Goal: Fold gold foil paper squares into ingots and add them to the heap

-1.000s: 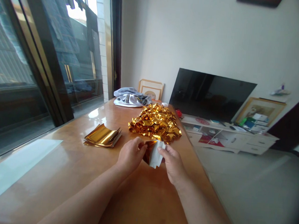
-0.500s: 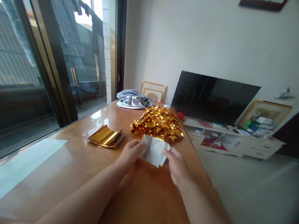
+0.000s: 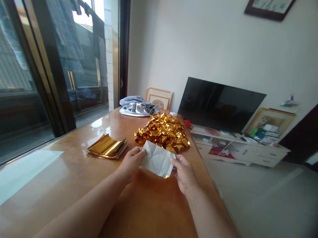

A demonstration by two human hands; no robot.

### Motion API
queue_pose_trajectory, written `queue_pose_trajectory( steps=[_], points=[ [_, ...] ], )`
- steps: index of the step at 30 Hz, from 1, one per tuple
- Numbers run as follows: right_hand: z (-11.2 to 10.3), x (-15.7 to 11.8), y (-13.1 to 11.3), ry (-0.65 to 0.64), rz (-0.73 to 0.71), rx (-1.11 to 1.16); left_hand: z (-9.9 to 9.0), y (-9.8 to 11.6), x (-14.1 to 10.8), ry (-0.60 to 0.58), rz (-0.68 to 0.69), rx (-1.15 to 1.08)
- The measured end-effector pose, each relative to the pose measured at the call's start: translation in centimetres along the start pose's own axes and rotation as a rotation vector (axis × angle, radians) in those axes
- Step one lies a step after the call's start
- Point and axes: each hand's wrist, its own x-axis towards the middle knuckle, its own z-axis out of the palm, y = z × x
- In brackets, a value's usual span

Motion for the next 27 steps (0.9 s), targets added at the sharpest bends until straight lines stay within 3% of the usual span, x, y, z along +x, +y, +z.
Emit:
queue_pose_trajectory(
  steps=[11, 17, 27],
  points=[
    [-0.5, 0.5, 0.0, 0.114, -0.033, -0.032, 0.0, 0.3, -0.1, 0.007, 0.026, 0.041],
    [-0.7, 1.3, 0.3, 0.168, 0.069, 0.111, 0.1, 0.0, -0.2, -0.023, 0.04, 0.037],
    [-1.2, 1.6, 0.1, 0.275, 0.108, 0.093, 0.1, -0.1, -0.1, 0.022, 0.061, 0.054]
  ],
)
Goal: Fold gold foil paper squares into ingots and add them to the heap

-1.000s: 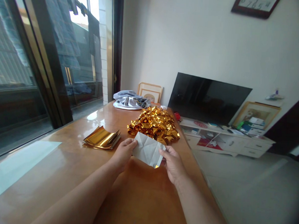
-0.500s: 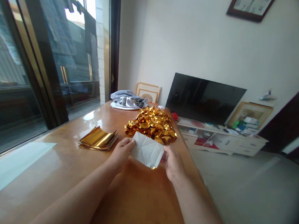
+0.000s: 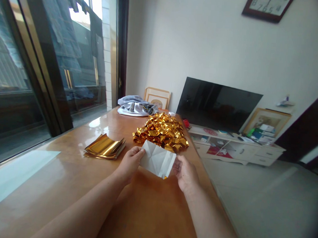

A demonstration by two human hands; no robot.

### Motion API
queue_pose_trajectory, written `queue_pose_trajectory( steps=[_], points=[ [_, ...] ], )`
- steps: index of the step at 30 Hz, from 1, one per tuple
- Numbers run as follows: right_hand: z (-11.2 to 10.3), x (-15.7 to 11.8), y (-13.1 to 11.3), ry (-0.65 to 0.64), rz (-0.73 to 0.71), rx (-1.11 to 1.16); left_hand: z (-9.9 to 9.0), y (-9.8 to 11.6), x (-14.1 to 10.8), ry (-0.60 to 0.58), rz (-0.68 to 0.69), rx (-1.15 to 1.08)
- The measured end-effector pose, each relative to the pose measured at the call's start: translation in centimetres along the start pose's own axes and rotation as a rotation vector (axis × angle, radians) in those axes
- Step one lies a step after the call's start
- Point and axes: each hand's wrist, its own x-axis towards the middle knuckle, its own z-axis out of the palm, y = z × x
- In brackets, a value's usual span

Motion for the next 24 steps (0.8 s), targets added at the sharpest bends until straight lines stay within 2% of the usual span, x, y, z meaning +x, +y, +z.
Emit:
queue_pose_trajectory(
  steps=[5, 10, 13, 15, 20, 24],
  points=[
    [-0.1, -0.8, -0.8, 0.032, -0.045, -0.038, -1.1, -0.3, 1.1, 0.133, 0.035, 0.052],
    [0.9, -2.8, -0.5, -0.135, -0.183, -0.316, -1.5, -0.7, 1.6, 0.221, 0.126, 0.132],
    [1.4, -3.6, 0.1, -0.254, -0.185, -0.523, -1.3, -0.7, 1.4, 0.236, 0.166, 0.171],
    [1.5, -3.7, 0.6, -0.307, -0.178, -0.583, -1.0, -0.7, 1.2, 0.231, 0.174, 0.185],
    [1.2, -3.2, 1.1, -0.349, -0.154, -0.614, -0.8, -0.7, 1.0, 0.183, 0.164, 0.162],
    [1.1, -3.4, 0.5, -0.415, -0.103, -0.581, -1.2, -0.7, 1.3, 0.198, 0.125, 0.104]
  ],
)
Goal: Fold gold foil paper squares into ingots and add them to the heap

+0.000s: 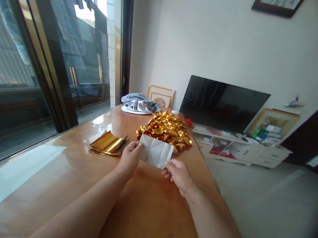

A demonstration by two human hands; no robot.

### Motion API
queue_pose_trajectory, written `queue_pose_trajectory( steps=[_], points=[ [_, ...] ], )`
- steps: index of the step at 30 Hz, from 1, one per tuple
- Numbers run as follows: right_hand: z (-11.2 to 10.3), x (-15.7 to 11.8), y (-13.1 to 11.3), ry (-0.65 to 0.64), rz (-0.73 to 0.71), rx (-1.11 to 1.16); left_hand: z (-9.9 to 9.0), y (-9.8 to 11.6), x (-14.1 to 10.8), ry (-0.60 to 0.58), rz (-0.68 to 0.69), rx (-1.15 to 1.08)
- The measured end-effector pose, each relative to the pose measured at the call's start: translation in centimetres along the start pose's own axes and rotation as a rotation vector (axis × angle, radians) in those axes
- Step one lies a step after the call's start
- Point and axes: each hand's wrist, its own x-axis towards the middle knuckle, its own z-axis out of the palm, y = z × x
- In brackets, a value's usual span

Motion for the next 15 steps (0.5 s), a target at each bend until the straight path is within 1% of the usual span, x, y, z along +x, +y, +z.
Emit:
queue_pose_trajectory(
  steps=[4, 7, 11, 15],
  points=[
    [-0.23, -0.22, -0.28, -0.072, 0.052, 0.086, -0.19, 0.03, 0.19, -0.012, -0.066, -0.061],
    [-0.38, -0.18, -0.25, -0.086, 0.069, 0.127, -0.25, 0.04, 0.25, -0.014, -0.102, -0.073],
    [-0.65, -0.14, -0.2, -0.105, 0.103, 0.072, -0.39, 0.05, 0.4, -0.023, -0.122, -0.093],
    [-0.89, -0.41, -0.38, -0.168, 0.107, 0.019, -0.68, 0.0, 0.67, -0.015, -0.108, -0.046]
  ],
)
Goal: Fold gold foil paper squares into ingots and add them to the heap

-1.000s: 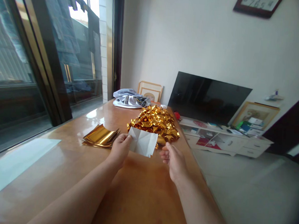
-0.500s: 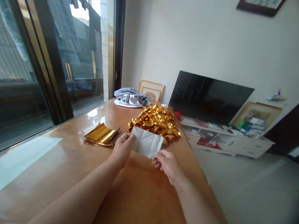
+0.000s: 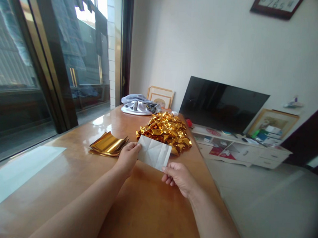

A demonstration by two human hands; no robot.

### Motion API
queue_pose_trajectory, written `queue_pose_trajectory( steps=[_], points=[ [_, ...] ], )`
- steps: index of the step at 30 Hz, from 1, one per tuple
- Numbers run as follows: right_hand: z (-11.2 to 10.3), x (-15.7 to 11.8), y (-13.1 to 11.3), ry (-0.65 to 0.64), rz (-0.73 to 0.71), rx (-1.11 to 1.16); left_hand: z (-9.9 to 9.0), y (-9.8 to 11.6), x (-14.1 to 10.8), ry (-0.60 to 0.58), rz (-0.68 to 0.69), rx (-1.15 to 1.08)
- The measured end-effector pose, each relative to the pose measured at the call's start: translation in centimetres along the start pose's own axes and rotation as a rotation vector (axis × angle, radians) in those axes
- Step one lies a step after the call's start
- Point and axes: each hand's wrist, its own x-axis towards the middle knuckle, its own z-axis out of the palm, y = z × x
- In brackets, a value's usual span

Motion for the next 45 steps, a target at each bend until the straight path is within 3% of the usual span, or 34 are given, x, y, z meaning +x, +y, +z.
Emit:
queue_pose_trajectory(
  steps=[5, 8, 12, 14, 18, 21, 24, 29, 33, 35, 38, 40, 45],
  points=[
    [-0.4, -0.6, -0.5, -0.076, 0.037, -0.043, -0.9, 0.3, 0.7, 0.014, 0.016, 0.084],
    [-1.0, -0.4, -0.6, -0.006, -0.008, -0.074, -1.4, 0.7, 0.9, -0.002, -0.024, 0.154],
    [-2.0, 0.1, -0.5, 0.247, -0.248, -0.267, -1.4, 1.3, 0.3, -0.187, -0.097, 0.222],
    [-2.2, -0.1, -0.5, 0.306, -0.405, -0.444, -1.2, 1.6, -0.3, -0.297, -0.117, 0.268],
    [-2.0, -1.3, -1.1, 0.154, -0.565, -0.775, -0.8, 1.8, -1.2, -0.394, -0.13, 0.374],
    [-1.5, -2.0, -1.4, 0.07, -0.56, -0.893, -0.5, 1.7, -1.5, -0.403, -0.07, 0.419],
    [-1.1, -2.2, -1.6, 0.051, -0.549, -0.925, -0.2, 1.1, -1.5, -0.404, 0.074, 0.528],
    [-0.8, -2.0, -1.3, 0.137, -0.489, -0.973, 0.0, -0.1, -0.9, -0.335, 0.339, 0.763],
    [-0.6, -2.0, -1.1, 0.216, -0.446, -1.006, 0.0, 0.4, -0.9, -0.26, 0.513, 0.819],
    [-0.4, -2.0, -1.0, 0.225, -0.439, -1.028, 0.1, 1.2, -1.4, -0.332, 0.444, 0.776],
    [0.1, -1.9, -0.8, 0.232, -0.426, -1.048, 0.2, 2.4, -2.6, -0.562, 0.317, 0.735],
    [0.6, -1.8, -0.7, 0.249, -0.42, -1.046, 0.1, 3.0, -3.2, -0.699, 0.312, 0.776],
    [1.2, -1.7, -0.3, 0.202, -0.427, -1.017, -0.6, 3.2, -3.6, -0.761, 0.35, 1.031]
  ],
)
